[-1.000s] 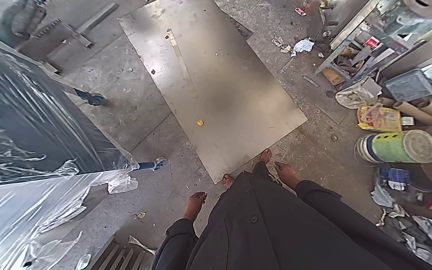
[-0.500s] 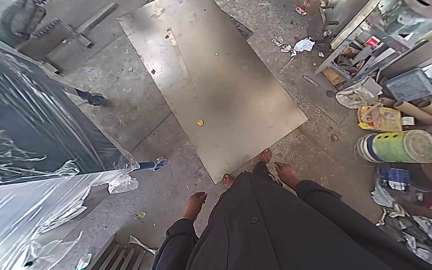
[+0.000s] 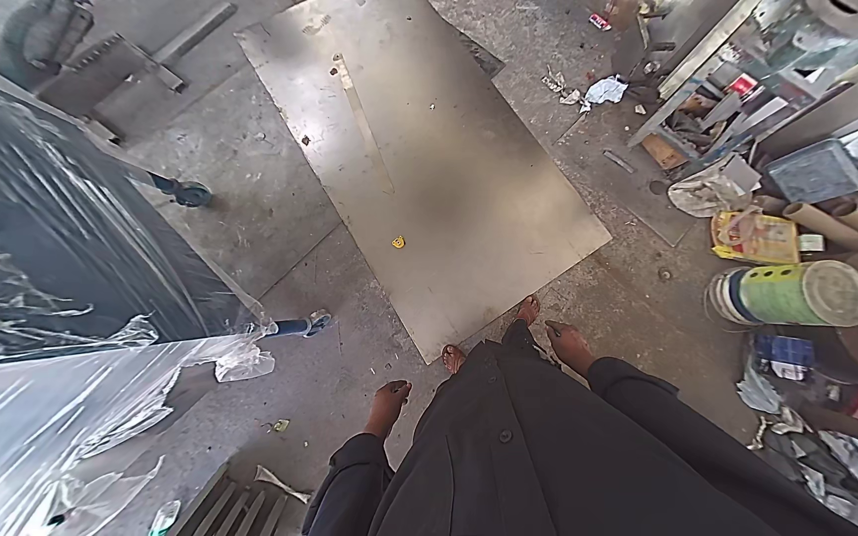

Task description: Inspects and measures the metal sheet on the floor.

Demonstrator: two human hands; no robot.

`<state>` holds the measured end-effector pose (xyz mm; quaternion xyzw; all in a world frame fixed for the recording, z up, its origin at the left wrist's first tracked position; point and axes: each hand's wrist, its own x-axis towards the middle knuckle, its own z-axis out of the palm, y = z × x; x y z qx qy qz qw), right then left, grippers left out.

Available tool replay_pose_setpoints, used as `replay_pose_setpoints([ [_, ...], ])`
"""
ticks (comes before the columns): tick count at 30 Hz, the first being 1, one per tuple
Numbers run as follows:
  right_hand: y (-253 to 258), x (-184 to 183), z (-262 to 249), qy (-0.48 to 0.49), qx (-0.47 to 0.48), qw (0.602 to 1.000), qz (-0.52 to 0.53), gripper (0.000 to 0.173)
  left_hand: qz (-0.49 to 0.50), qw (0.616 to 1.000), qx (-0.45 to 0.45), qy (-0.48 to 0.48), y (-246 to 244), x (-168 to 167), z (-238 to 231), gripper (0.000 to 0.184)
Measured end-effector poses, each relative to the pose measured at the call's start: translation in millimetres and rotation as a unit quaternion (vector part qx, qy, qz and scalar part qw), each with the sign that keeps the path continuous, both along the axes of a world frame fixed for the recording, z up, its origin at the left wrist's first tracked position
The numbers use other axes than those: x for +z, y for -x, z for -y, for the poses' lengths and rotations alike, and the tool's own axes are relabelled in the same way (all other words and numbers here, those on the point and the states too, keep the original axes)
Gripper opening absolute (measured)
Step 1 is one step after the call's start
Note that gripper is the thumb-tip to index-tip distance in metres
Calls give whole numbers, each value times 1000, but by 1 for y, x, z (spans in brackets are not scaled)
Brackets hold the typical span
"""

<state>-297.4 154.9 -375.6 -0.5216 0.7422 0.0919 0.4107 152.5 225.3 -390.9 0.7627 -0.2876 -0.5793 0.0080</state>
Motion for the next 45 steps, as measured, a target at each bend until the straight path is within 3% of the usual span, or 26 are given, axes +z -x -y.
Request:
replay_pose_setpoints([
  [45, 10, -3, -15, -2, 1, 1000, 6, 49, 10, 1000, -14, -4, 10, 6, -4, 37],
])
